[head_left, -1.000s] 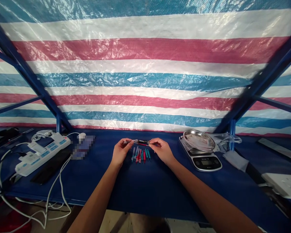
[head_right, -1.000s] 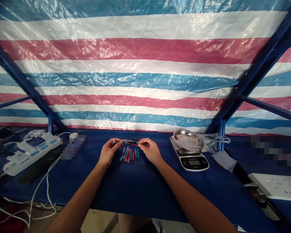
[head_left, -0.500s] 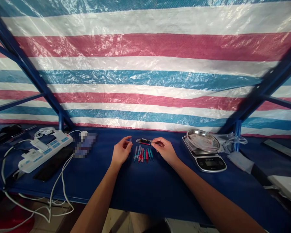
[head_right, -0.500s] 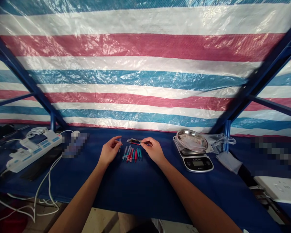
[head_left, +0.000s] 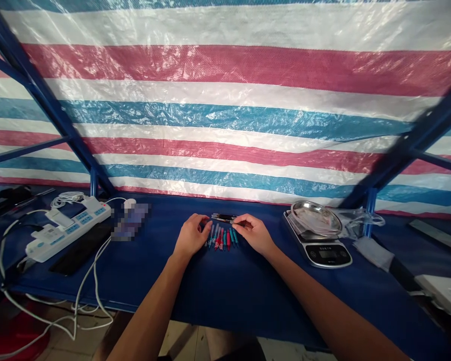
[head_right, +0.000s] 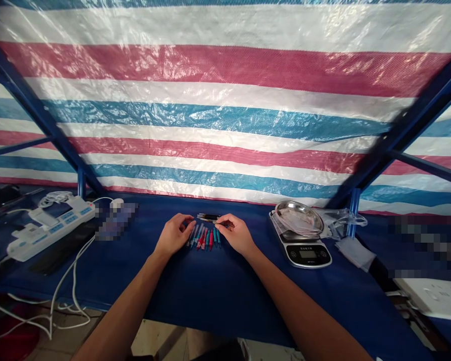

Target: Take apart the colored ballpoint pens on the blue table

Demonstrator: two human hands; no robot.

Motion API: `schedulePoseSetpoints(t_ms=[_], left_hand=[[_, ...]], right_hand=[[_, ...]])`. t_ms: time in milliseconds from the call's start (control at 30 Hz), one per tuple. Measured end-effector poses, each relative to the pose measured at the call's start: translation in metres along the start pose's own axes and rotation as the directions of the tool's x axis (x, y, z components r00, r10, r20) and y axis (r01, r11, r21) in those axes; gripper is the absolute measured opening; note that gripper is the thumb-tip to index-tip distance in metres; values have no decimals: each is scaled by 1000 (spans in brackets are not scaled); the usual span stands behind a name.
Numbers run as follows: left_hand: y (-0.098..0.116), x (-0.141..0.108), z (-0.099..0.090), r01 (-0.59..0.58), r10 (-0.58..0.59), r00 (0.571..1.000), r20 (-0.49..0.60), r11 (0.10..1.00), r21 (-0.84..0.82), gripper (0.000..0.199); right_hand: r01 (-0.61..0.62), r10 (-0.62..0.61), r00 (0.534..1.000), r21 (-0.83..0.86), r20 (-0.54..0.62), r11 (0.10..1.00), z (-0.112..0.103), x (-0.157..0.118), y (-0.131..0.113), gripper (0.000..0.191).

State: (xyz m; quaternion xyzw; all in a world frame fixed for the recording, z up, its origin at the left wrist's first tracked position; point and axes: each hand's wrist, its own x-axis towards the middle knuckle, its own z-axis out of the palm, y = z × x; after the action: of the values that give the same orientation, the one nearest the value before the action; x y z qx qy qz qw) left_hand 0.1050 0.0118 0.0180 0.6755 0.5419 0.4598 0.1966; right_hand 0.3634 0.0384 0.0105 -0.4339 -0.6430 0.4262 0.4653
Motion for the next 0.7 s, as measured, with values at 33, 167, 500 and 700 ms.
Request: schedulePoseSetpoints(t_ms=[33,167,500,700], left_hand=[[4,0,0,-14,14,1000,9,999,-35,30],[18,-1,3,-44,64,994,88,976,-212,31],[-8,7,-1,162,-214,971,-109,917,-363,32],[-25,11,-5,220,-324,933,-156,858,-464,40]], right_hand=[[1,-1,1000,-17,13,1000,1,-1,-1,24],[39,-35,998,-58,61,998,3,-5,-4,23],[56,-76,992,-188,-99,981,-12,-2,-3,21],[68,-85,996,-402,-24,913,-30,-10,-8,13]])
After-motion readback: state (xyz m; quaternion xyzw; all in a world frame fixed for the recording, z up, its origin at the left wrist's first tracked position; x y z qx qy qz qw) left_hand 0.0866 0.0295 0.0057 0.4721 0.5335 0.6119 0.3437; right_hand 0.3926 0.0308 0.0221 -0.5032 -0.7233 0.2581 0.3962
